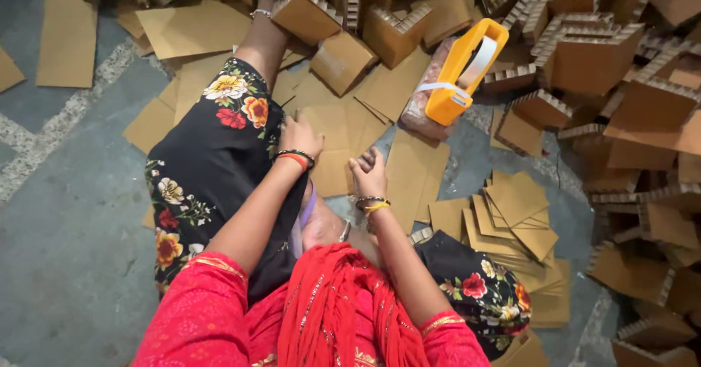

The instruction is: The person sits on the floor surrounded by cardboard pieces and assembles small boxes. They fold the cardboard flaps and use a handheld tape dispenser to seal the edges, repeating the process for multiple units.

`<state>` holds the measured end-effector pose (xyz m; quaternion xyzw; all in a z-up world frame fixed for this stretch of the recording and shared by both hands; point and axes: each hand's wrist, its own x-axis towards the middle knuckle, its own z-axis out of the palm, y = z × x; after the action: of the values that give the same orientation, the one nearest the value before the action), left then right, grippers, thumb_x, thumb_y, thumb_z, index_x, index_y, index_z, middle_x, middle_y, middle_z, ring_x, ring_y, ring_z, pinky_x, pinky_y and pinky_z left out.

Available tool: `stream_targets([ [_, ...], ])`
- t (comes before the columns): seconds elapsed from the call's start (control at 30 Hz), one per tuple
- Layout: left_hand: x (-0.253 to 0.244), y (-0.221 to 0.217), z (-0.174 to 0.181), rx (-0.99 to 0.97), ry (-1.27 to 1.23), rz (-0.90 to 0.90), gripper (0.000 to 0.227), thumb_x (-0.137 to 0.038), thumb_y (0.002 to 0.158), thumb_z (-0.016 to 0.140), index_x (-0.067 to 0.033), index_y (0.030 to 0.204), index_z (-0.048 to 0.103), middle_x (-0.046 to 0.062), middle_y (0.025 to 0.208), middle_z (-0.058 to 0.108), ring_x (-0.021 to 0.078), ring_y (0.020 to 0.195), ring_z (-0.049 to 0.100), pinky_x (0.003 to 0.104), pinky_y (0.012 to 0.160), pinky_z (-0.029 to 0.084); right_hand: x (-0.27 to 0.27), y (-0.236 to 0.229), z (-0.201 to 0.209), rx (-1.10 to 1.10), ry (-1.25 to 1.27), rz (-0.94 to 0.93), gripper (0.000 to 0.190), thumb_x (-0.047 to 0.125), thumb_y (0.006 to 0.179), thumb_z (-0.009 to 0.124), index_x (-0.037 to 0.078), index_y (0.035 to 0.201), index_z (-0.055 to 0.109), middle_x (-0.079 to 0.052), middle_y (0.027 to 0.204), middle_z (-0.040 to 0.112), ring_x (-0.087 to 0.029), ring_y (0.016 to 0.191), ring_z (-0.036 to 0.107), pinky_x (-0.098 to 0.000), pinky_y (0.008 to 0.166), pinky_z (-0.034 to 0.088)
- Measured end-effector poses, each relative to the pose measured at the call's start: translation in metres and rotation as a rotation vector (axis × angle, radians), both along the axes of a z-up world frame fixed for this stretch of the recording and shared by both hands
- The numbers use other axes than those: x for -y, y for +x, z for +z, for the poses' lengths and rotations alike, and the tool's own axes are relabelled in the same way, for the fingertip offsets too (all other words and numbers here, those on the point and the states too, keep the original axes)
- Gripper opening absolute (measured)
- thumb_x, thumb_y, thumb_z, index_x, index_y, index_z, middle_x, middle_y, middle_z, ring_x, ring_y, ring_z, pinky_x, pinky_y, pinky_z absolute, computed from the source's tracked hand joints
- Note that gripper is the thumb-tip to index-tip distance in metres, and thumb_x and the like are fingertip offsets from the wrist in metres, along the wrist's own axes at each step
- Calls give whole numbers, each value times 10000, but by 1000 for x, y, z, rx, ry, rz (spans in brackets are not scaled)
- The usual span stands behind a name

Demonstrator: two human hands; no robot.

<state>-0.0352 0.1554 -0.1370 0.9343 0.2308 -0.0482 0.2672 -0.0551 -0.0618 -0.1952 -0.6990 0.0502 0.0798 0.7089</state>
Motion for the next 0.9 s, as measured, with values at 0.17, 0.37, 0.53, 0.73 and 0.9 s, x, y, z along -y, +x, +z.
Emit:
stream_targets([
  [0.17,8,12,-4,267,-58,50,942,-429,764,837,-24,1489,392,349,1358,499,499,1227,526,509,1025,454,-4,13,-1,-289,256,-49,820,122,844,788,-15,1509,328,-122,1263,645,-176,1096,659,-318,943,559],
  [0.37,6,20,39,109,-60,27,994,-422,782,778,-26,1565,312,338,1231,617,484,1084,637,517,915,526,-9,9,45,-275,-112,79,784,165,810,828,-17,1438,394,-150,1134,666,-196,957,664,-335,829,570],
  [0.53,-11,22,75,-165,-13,-146,739,-519,841,760,-18,1334,531,306,957,706,477,894,692,536,825,556,-8,3,93,-157,-355,401,523,289,895,829,-34,1249,619,-149,1122,738,-157,964,675,-308,831,554],
  [0.73,-40,30,86,341,-150,-8,401,-349,926,692,-54,1196,662,221,1019,733,426,955,700,500,827,558,22,19,120,-411,-116,261,551,303,895,783,-6,1285,547,-119,1065,659,-197,897,601,-375,756,538],
  [0.9,-38,87,0,529,65,-132,519,-294,870,689,14,1279,600,244,1282,622,426,1180,581,489,965,483,9,10,86,-327,-46,-16,510,244,927,735,-16,1320,537,-113,1169,708,-202,1020,681,-355,853,574],
])
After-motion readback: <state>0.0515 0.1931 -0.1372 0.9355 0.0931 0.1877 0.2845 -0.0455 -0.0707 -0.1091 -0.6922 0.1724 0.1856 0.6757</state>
